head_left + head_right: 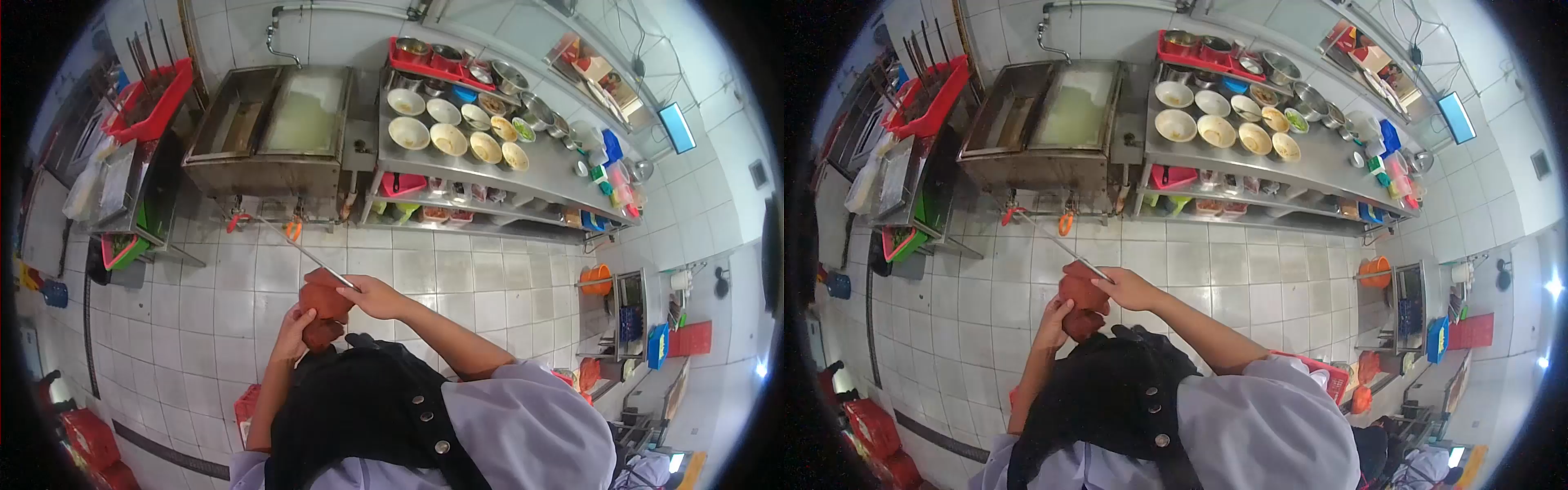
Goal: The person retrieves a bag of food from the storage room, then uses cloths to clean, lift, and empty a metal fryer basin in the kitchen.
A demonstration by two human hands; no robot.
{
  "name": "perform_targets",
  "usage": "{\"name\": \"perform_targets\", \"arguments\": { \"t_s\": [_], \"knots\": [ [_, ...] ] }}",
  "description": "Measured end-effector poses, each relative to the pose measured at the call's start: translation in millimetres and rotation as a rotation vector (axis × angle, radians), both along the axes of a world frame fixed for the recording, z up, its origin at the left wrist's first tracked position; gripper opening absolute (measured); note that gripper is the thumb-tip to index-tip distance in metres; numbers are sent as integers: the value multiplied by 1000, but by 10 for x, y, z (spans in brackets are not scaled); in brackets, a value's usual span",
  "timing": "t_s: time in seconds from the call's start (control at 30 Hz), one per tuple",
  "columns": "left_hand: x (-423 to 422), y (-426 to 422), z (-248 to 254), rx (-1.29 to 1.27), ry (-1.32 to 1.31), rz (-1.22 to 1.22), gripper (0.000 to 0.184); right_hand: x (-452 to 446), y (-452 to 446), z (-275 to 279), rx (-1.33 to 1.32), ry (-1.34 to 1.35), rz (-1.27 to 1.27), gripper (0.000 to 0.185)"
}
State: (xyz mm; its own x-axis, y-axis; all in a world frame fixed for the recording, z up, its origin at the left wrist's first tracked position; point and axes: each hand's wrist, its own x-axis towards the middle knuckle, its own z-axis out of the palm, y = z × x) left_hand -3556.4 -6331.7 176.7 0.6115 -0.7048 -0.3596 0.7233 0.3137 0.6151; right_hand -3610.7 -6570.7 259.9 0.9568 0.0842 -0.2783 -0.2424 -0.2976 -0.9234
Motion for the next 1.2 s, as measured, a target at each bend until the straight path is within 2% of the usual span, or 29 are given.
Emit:
{"name": "perform_targets", "arguments": {
  "t_s": [0.1, 0.17, 0.23, 0.33, 0.43, 0.5, 0.6, 0.63, 0.7, 0.73, 0.77, 0.8, 0.83, 0.87, 0.9, 0.93, 1.03, 1.13, 1.2],
  "knots": [
    [537, 224, -145, 218, -254, -58, 17, 364, 118, -67, -252, -42, -93, 33],
    [764, 288, -77, 297, -296, -63, 21, 577, 162, -217, -325, -40, -140, 34],
    [901, 318, 22, 340, -287, -60, 23, 703, 250, -344, -331, -23, -177, 36],
    [1050, 362, 70, 377, -294, 12, 20, 751, 414, -352, -355, 24, -384, 38],
    [1088, 284, 141, 422, -400, 196, 18, 778, 457, -241, -115, 15, -472, 42],
    [1116, 224, 317, 407, -422, 330, 15, 827, 383, -246, -92, -68, -366, 39],
    [1285, 240, 508, 529, -705, 239, 12, 937, 321, -93, -118, -133, -258, 34],
    [1353, 227, 520, 538, -684, 180, 12, 977, 308, -49, -130, -141, -229, 32],
    [1526, 263, 525, 590, -613, 76, 13, 1034, 236, -133, -316, -257, -207, 29],
    [1627, 227, 552, 609, -602, 26, 17, 1087, 210, -125, -517, -276, -165, 31],
    [1733, 215, 530, 621, -601, -42, 22, 1119, 148, -289, -482, -332, -160, 30],
    [1877, 238, 646, 646, -717, -113, 30, 1217, 217, -95, -552, -330, -179, 30],
    [1959, 195, 694, 688, -711, -185, 30, 1243, 208, -56, -555, -313, -191, 31],
    [2048, 178, 433, 586, -754, -168, 29, 1252, 193, -46, -693, -333, -189, 33],
    [2096, 157, 479, 561, -728, -209, 30, 1283, 196, 35, -665, -282, -189, 32],
    [2120, 134, 542, 526, -701, -248, 32, 1300, 132, -49, -676, -346, -177, 30],
    [2163, 142, 565, 580, -774, -337, 33, 1359, 187, 30, -745, -269, -125, 28],
    [1988, 178, 640, 731, -825, -313, 35, 1377, 274, 85, -740, -300, -115, 29],
    [1863, 239, 518, 856, -1099, -236, 27, 1353, 328, -104, -680, -362, -125, 29]
  ]
}}
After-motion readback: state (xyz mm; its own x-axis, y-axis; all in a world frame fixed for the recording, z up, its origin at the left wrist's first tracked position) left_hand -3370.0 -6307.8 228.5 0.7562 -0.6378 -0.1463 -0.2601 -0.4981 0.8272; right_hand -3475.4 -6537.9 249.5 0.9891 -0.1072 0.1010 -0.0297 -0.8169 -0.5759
